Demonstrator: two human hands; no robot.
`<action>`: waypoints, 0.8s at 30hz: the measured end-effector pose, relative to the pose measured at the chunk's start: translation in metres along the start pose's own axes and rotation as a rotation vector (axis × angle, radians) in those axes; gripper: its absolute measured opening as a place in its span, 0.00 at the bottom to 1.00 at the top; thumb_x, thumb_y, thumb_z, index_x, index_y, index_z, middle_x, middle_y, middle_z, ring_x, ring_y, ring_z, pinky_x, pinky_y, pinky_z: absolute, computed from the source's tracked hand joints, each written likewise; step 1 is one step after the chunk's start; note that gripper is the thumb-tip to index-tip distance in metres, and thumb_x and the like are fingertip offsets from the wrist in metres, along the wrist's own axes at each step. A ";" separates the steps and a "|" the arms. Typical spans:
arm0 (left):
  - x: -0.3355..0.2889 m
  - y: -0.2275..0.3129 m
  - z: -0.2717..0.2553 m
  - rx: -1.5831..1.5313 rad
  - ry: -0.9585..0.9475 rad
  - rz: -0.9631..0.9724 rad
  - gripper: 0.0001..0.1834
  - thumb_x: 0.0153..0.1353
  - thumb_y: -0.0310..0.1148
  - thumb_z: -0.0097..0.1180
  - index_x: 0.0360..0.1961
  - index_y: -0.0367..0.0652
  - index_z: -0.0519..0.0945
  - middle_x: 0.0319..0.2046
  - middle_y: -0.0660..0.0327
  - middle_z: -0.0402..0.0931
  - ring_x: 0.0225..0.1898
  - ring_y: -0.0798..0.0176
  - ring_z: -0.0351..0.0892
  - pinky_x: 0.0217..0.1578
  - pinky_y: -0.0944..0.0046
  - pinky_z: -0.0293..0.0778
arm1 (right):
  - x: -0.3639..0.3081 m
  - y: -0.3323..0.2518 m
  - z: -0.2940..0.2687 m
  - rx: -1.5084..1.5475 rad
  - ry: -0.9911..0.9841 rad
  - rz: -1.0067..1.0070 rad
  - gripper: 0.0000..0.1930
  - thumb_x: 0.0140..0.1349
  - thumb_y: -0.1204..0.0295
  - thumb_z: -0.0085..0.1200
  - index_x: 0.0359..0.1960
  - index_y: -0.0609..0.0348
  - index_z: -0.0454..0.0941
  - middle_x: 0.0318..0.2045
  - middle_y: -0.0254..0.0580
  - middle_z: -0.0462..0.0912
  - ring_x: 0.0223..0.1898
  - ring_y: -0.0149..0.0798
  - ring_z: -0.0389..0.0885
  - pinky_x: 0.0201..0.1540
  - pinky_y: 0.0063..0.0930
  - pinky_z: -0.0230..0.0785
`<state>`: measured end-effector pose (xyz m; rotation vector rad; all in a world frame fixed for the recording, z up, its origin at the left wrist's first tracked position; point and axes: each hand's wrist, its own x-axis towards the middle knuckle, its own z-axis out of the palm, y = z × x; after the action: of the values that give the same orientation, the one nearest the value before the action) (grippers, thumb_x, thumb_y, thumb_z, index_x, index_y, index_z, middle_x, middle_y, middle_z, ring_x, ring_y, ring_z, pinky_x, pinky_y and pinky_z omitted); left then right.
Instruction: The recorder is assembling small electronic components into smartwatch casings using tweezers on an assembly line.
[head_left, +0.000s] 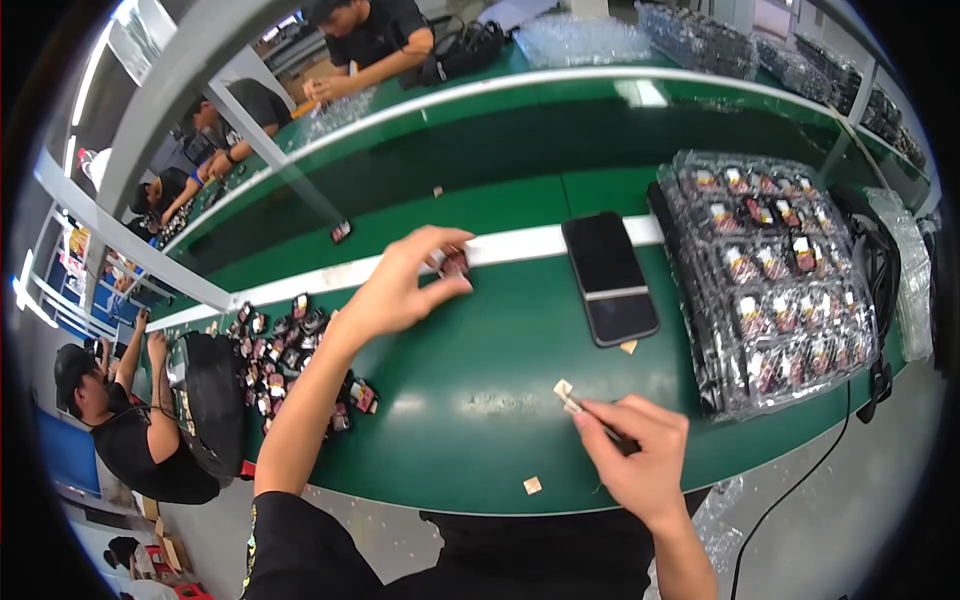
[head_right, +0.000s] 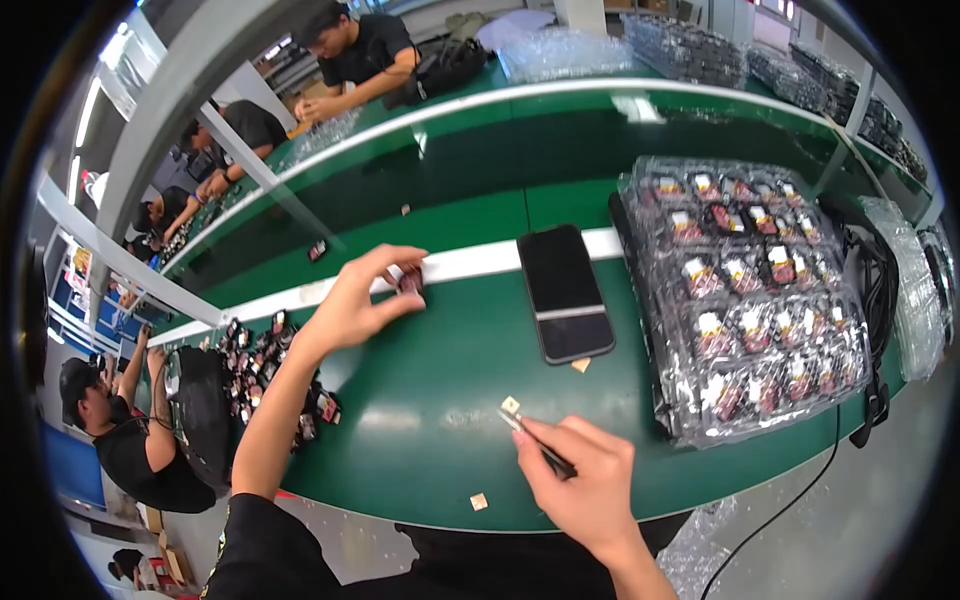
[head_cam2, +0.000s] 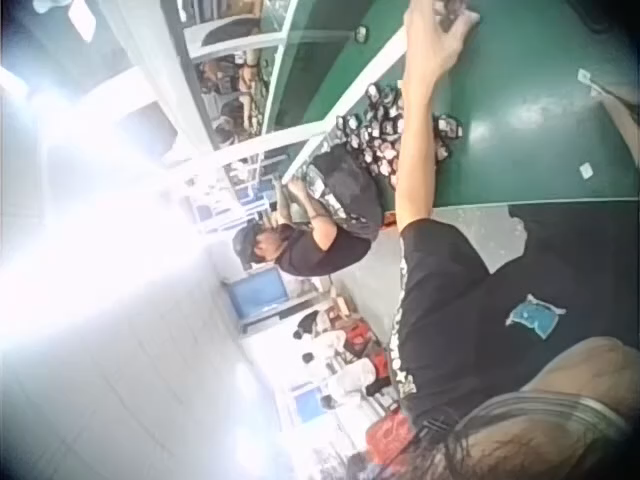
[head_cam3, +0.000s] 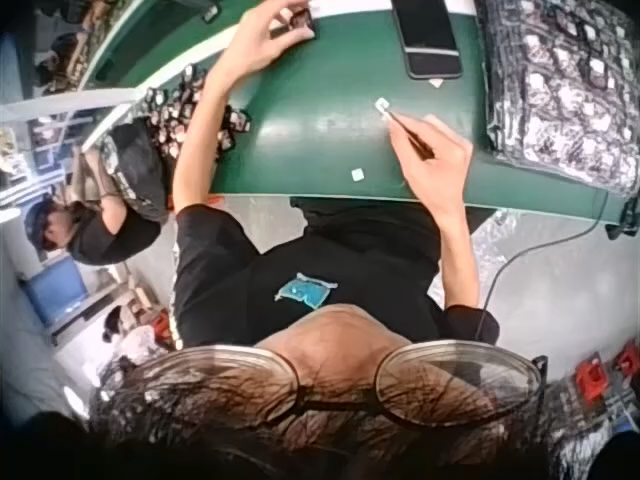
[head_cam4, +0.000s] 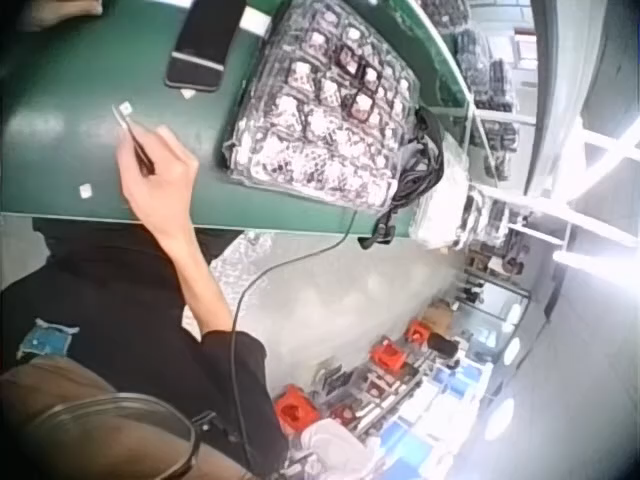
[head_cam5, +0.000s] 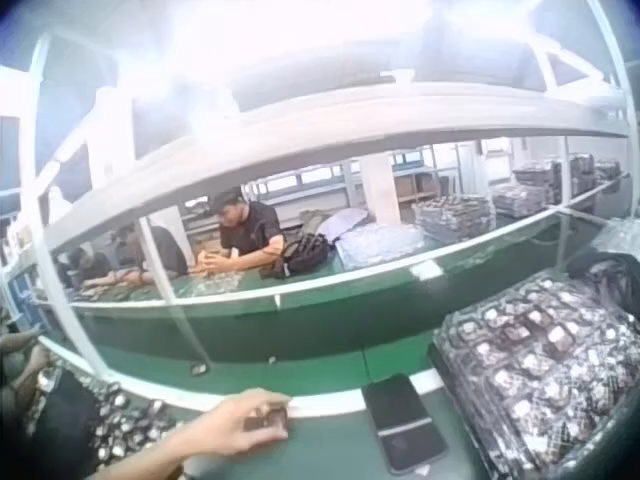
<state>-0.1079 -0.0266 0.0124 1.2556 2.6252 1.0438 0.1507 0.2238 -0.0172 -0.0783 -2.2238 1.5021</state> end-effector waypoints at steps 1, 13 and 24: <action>-0.014 0.018 0.008 -0.046 -0.084 0.040 0.33 0.62 0.29 0.77 0.69 0.40 0.81 0.57 0.53 0.86 0.54 0.54 0.87 0.58 0.55 0.83 | 0.002 -0.003 -0.002 -0.012 0.002 -0.003 0.08 0.62 0.82 0.74 0.43 0.67 0.94 0.21 0.37 0.81 0.19 0.24 0.73 0.22 0.24 0.61; -0.065 0.060 0.032 -0.017 -0.199 0.191 0.45 0.46 0.40 0.88 0.67 0.40 0.84 0.58 0.54 0.81 0.57 0.47 0.82 0.59 0.52 0.79 | 0.003 0.007 0.005 0.000 -0.009 0.089 0.09 0.62 0.84 0.75 0.44 0.68 0.94 0.24 0.33 0.83 0.21 0.19 0.70 0.23 0.20 0.54; -0.073 0.054 0.037 -0.027 -0.127 0.168 0.34 0.58 0.18 0.67 0.69 0.41 0.83 0.68 0.51 0.79 0.67 0.42 0.80 0.66 0.49 0.77 | 0.001 0.011 0.005 -0.018 -0.024 0.075 0.10 0.62 0.84 0.75 0.46 0.68 0.94 0.24 0.31 0.82 0.22 0.18 0.68 0.24 0.19 0.51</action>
<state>-0.0109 -0.0340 -0.0007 1.5052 2.4394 0.9816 0.1459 0.2243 -0.0284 -0.1523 -2.2770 1.5298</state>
